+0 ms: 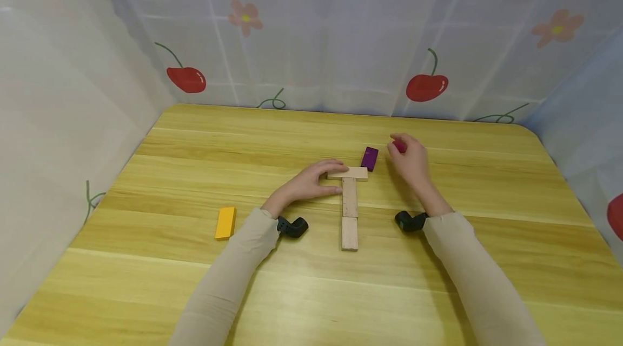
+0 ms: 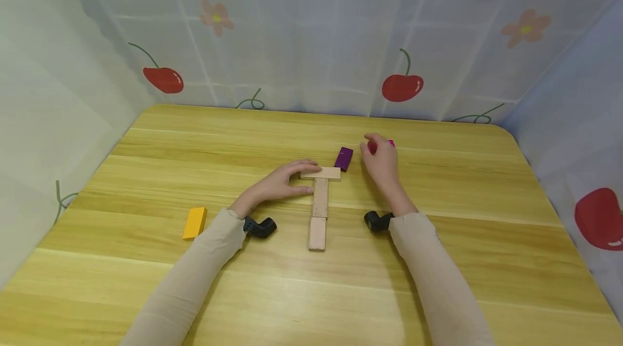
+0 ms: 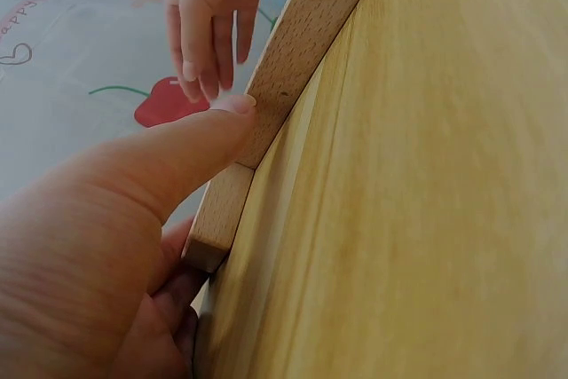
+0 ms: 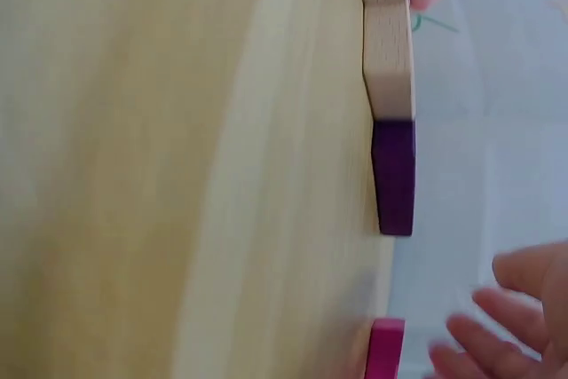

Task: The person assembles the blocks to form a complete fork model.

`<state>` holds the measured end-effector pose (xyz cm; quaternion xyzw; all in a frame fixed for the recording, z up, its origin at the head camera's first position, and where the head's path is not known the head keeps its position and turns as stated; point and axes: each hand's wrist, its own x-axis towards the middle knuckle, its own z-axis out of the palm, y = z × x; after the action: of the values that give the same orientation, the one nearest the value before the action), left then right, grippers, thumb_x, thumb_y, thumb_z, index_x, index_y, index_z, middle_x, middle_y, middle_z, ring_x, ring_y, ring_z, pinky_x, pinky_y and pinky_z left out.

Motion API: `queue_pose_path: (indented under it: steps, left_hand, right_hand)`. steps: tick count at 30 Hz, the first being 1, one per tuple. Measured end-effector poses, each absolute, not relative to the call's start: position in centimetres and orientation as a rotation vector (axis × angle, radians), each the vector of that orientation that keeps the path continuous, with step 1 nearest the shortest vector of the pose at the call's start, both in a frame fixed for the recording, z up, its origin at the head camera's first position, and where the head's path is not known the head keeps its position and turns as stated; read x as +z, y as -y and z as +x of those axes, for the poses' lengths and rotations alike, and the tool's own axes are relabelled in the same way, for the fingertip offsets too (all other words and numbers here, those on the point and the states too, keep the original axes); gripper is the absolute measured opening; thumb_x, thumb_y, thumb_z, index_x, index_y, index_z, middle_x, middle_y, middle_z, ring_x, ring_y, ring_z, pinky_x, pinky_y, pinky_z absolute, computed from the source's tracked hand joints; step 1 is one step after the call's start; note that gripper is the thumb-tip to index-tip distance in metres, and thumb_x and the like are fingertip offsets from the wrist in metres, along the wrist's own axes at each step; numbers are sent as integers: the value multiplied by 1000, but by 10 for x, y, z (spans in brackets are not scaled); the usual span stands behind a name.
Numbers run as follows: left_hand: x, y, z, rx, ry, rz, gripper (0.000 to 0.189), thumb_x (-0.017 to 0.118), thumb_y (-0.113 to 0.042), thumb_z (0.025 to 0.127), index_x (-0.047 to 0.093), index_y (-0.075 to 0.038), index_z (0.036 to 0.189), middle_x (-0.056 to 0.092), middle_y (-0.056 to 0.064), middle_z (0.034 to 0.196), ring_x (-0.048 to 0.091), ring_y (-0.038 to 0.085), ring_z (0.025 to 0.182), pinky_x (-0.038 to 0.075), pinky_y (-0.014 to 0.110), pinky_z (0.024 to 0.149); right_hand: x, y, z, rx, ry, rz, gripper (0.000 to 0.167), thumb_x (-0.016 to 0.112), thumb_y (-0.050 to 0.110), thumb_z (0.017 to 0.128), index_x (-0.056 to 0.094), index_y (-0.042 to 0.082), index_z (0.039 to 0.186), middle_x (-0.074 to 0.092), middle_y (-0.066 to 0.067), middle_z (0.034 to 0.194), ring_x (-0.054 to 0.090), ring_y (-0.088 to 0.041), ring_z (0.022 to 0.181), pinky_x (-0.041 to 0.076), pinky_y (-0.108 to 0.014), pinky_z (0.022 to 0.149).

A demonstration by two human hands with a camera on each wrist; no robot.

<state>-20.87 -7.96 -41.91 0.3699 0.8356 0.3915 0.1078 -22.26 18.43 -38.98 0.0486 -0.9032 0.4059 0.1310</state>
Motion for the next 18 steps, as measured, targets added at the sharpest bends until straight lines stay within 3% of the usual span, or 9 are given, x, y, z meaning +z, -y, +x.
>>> queue_pose_path:
  steps: [4,11,15,18]
  left_hand:
    - [-419,80,-209,1154,-2456,1093,52,66,-26,89,49,-11,137,37,8,144,26,19,134,21,34,108]
    - [-419,80,-208,1161,-2449,1094,52,66,-26,90,50,-11,136,36,8,144,25,19,135,21,35,107]
    - [-419,80,-209,1156,-2452,1091,52,66,-26,90,50,-12,137,36,7,144,25,18,135,21,34,107]
    - [-420,80,-210,1151,-2455,1085,52,66,-26,89,50,-13,137,36,6,144,25,17,135,21,33,107]
  right_hand:
    - [-390,-193,-227,1136,2593,13,40,60,11,92,52,-9,126,50,-29,122,46,-40,109,38,-48,92]
    - [-390,-201,-230,1146,2737,-201,69,61,22,91,27,-13,139,30,-32,138,29,-43,125,28,-48,102]
    - [-390,-203,-231,1086,2825,-286,80,63,31,89,21,-16,139,34,-36,133,33,-47,121,30,-51,100]
    - [-395,-203,-233,1009,2855,-334,80,64,35,87,26,-17,136,40,-35,126,40,-47,115,32,-52,97]
